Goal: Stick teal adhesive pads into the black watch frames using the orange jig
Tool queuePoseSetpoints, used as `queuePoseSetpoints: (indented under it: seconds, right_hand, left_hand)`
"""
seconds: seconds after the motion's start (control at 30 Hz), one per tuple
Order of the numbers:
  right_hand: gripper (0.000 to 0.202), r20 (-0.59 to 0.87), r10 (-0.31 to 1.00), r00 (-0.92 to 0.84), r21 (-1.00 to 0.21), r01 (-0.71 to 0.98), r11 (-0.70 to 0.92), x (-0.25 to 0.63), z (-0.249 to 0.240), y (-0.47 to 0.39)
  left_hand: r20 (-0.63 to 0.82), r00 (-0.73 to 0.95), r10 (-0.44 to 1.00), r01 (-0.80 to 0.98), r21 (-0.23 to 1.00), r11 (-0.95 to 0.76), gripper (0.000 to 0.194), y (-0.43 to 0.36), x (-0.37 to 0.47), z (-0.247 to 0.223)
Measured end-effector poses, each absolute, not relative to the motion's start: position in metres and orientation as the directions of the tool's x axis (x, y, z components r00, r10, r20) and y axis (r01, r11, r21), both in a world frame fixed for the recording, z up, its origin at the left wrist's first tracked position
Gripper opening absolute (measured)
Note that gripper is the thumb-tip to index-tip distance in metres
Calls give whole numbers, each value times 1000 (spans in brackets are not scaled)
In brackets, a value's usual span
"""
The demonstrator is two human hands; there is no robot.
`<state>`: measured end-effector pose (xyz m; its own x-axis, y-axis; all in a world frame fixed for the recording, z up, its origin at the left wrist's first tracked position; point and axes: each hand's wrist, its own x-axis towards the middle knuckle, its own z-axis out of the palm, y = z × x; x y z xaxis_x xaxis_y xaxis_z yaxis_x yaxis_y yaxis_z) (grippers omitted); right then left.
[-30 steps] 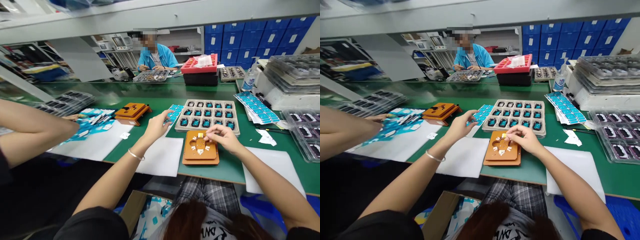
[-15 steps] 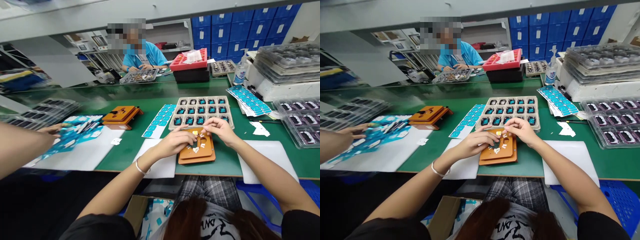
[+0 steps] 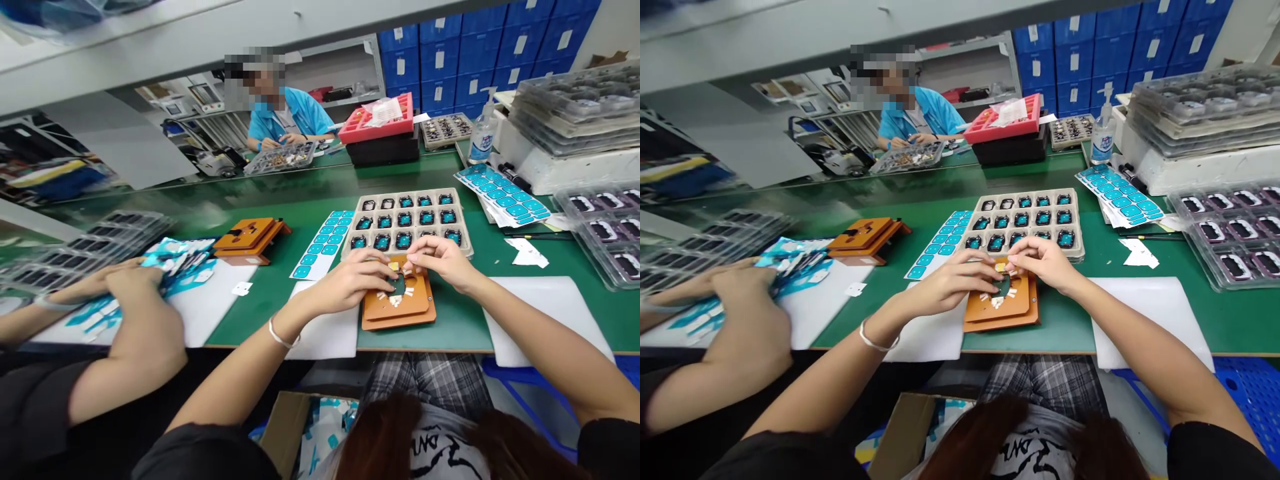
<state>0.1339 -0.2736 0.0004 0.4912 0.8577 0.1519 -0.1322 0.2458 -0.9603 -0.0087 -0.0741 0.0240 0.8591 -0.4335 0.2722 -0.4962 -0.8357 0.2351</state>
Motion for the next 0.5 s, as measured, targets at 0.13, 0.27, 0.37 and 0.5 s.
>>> queuePoseSetpoints:
  seconds: [0.13, 0.27, 0.37, 0.5]
  right_hand:
    - [28, 139, 862, 488, -953, -172, 251, 135, -3, -272]
    - [33, 138, 867, 479, -947, -192, 257, 137, -7, -267]
    - [32, 146, 853, 501, -952, -162, 258, 136, -6, -265]
    - [11, 112, 828, 549, -971, -116, 208, 141, 1, -261]
  left_hand:
    - [299, 953, -43, -119, 238, -964, 39, -41, 39, 24]
    - [284, 945, 163, 116, 175, -978, 37, -16, 102, 18]
    - [252, 946, 203, 178, 119, -977, 36, -16, 132, 17]
    - [265, 960, 86, 66, 83, -994, 36, -16, 146, 25]
